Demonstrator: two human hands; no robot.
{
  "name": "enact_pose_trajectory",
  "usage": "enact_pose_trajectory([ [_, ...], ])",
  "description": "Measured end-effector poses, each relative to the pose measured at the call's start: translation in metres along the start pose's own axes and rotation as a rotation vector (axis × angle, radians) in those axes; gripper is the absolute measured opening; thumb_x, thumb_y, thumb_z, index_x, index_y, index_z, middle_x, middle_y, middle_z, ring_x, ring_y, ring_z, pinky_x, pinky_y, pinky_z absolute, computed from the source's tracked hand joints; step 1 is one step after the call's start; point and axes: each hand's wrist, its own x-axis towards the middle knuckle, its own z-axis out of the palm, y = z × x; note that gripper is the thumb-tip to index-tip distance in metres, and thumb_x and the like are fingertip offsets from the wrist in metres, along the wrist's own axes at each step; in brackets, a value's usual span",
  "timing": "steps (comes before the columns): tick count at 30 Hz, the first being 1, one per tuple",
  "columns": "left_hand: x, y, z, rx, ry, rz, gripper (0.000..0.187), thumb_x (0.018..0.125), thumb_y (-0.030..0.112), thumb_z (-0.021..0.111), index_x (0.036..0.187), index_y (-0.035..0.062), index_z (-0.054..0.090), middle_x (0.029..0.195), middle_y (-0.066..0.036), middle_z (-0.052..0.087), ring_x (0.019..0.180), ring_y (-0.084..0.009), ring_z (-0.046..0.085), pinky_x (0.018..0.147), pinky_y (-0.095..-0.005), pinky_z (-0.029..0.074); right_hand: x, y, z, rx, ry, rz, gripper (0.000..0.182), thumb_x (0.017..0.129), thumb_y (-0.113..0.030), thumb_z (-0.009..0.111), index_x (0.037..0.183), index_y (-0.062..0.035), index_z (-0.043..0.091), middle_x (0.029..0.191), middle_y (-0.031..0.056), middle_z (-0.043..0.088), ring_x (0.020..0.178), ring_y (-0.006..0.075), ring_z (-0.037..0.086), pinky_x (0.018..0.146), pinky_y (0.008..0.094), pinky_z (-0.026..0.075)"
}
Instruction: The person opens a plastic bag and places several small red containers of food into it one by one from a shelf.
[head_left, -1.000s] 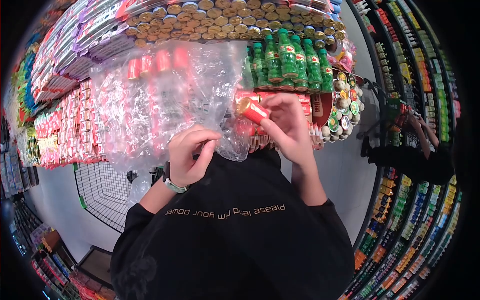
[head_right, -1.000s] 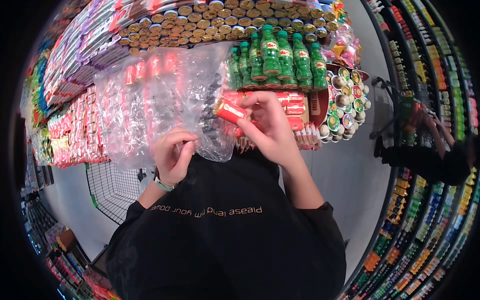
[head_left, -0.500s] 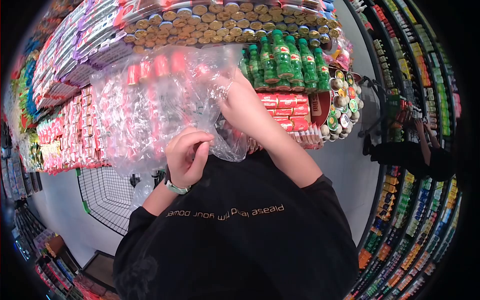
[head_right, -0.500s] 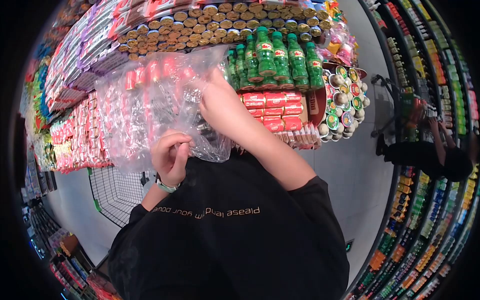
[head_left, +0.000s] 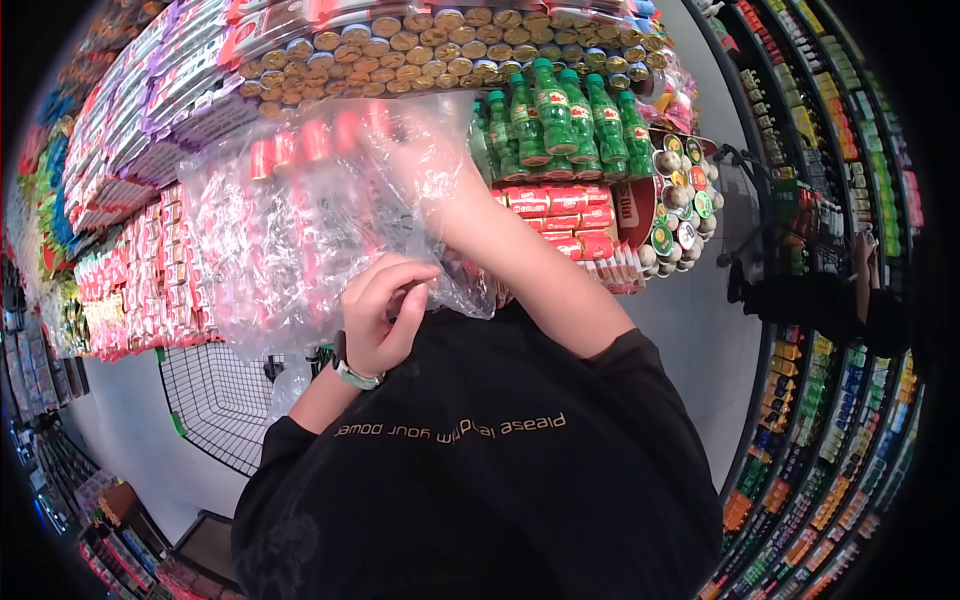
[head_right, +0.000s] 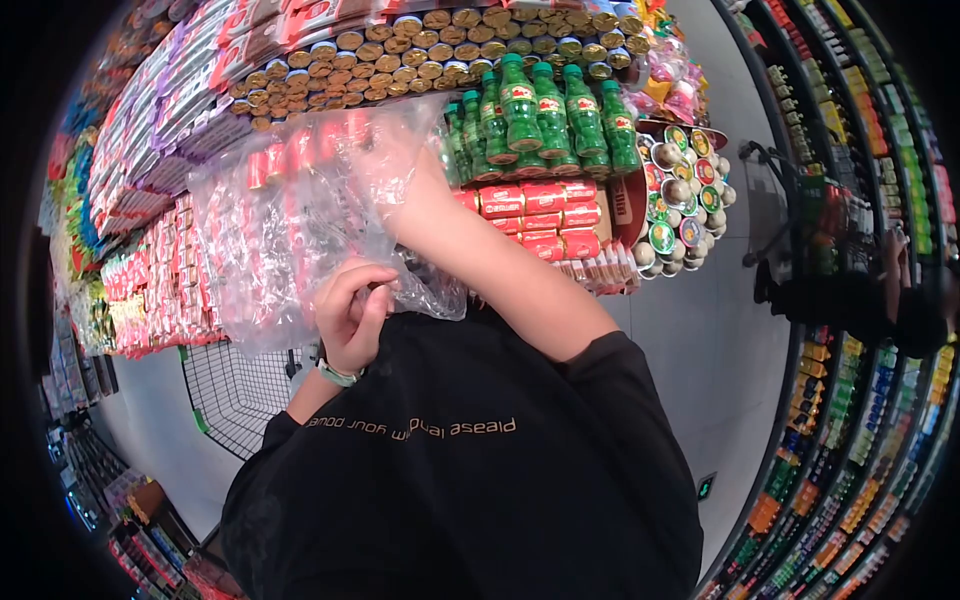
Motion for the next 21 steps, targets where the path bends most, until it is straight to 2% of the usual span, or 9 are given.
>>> enact_pose_trajectory([
  [2,0.001,-0.001,0.000,-0.005,-0.006,-0.001,0.024,0.084,-0.009,0.058,0.105,-0.0013,0.068,0.087,-0.010,0.065,0.065,-0.0143,0.057,0.056,-0.0244,0.043,0.002,-0.005,-0.001,-0.044,-0.012,0.024,0.043,0.102,-0.038,0.052,0.119,-0.0007,0.064,0.107,0.0184,0.066,0.093,0.0270,0.067,0.081,0.0403,0.053],
  [4,0.001,-0.002,-0.002,0.029,-0.040,0.032,0.021,0.087,-0.008,0.055,0.105,-0.0035,0.065,0.090,-0.012,0.065,0.063,-0.0120,0.057,0.056,-0.0231,0.045,0.000,-0.015,-0.005,-0.103,0.019,0.041,0.033,0.099,-0.028,0.055,0.121,-0.0053,0.065,0.120,0.0226,0.061,0.110,0.0402,0.062,0.093,0.0523,0.048],
  [6,0.001,-0.003,-0.002,0.036,-0.049,0.019,0.021,0.087,-0.008,0.055,0.105,-0.0035,0.065,0.090,-0.012,0.065,0.064,-0.0122,0.057,0.057,-0.0232,0.045,-0.003,-0.020,-0.012,0.061,-0.003,0.105,0.033,0.096,-0.025,0.057,0.122,-0.0047,0.064,0.120,0.0222,0.061,0.112,0.0396,0.060,0.096,0.0512,0.046],
  [8,-0.001,-0.002,-0.001,0.017,-0.029,-0.041,0.024,0.084,-0.008,0.058,0.105,-0.0011,0.068,0.088,-0.010,0.065,0.067,-0.0148,0.057,0.058,-0.0247,0.044,-0.016,-0.019,-0.019,-0.062,-0.016,-0.014,0.033,0.093,-0.020,0.059,0.121,-0.0041,0.064,0.120,0.0215,0.061,0.113,0.0390,0.059,0.097,0.0498,0.044],
  [10,-0.001,-0.003,0.001,0.007,-0.022,-0.057,0.022,0.085,-0.007,0.058,0.104,-0.0011,0.068,0.087,-0.010,0.066,0.067,-0.0151,0.056,0.059,-0.0252,0.043,-0.038,-0.013,-0.035,-0.469,-0.033,-0.321,0.032,0.088,-0.015,0.063,0.118,-0.0034,0.065,0.119,0.0206,0.061,0.112,0.0384,0.059,0.098,0.0481,0.044],
  [13,0.000,-0.003,0.001,0.008,-0.021,-0.063,0.021,0.085,-0.007,0.058,0.103,-0.0014,0.068,0.085,-0.010,0.065,0.066,-0.0155,0.056,0.058,-0.0259,0.043,-0.069,-0.025,-0.068,-0.379,-0.072,-0.322,0.032,0.080,-0.007,0.068,0.112,-0.0041,0.067,0.114,0.0177,0.064,0.108,0.0355,0.060,0.095,0.0457,0.045],
  [16,0.000,-0.006,0.001,0.002,-0.029,-0.075,0.020,0.086,-0.008,0.058,0.103,-0.0018,0.067,0.085,-0.010,0.065,0.066,-0.0160,0.056,0.058,-0.0263,0.043,-0.093,-0.024,-0.104,-0.242,0.094,-0.331,0.026,0.080,0.009,0.068,0.104,-0.0017,0.070,0.105,0.0105,0.068,0.098,0.0305,0.066,0.083,0.0362,0.054],
  [20,-0.001,-0.010,0.001,-0.025,-0.002,-0.072,0.020,0.086,-0.009,0.058,0.103,-0.0020,0.067,0.084,-0.011,0.065,0.066,-0.0161,0.057,0.058,-0.0269,0.043,-0.119,0.001,-0.141,-0.230,0.321,-0.210,0.023,0.081,0.012,0.068,0.101,0.0008,0.068,0.102,0.0117,0.068,0.093,0.0265,0.069,0.077,0.0337,0.056],
  [21,-0.001,-0.010,0.001,-0.029,0.003,-0.071,0.020,0.086,-0.009,0.058,0.103,-0.0021,0.067,0.084,-0.011,0.065,0.066,-0.0161,0.057,0.058,-0.0270,0.043,-0.124,0.007,-0.146,-0.229,0.337,-0.196,0.024,0.081,0.011,0.068,0.103,0.0003,0.068,0.103,0.0124,0.068,0.095,0.0280,0.069,0.080,0.0351,0.056],
])
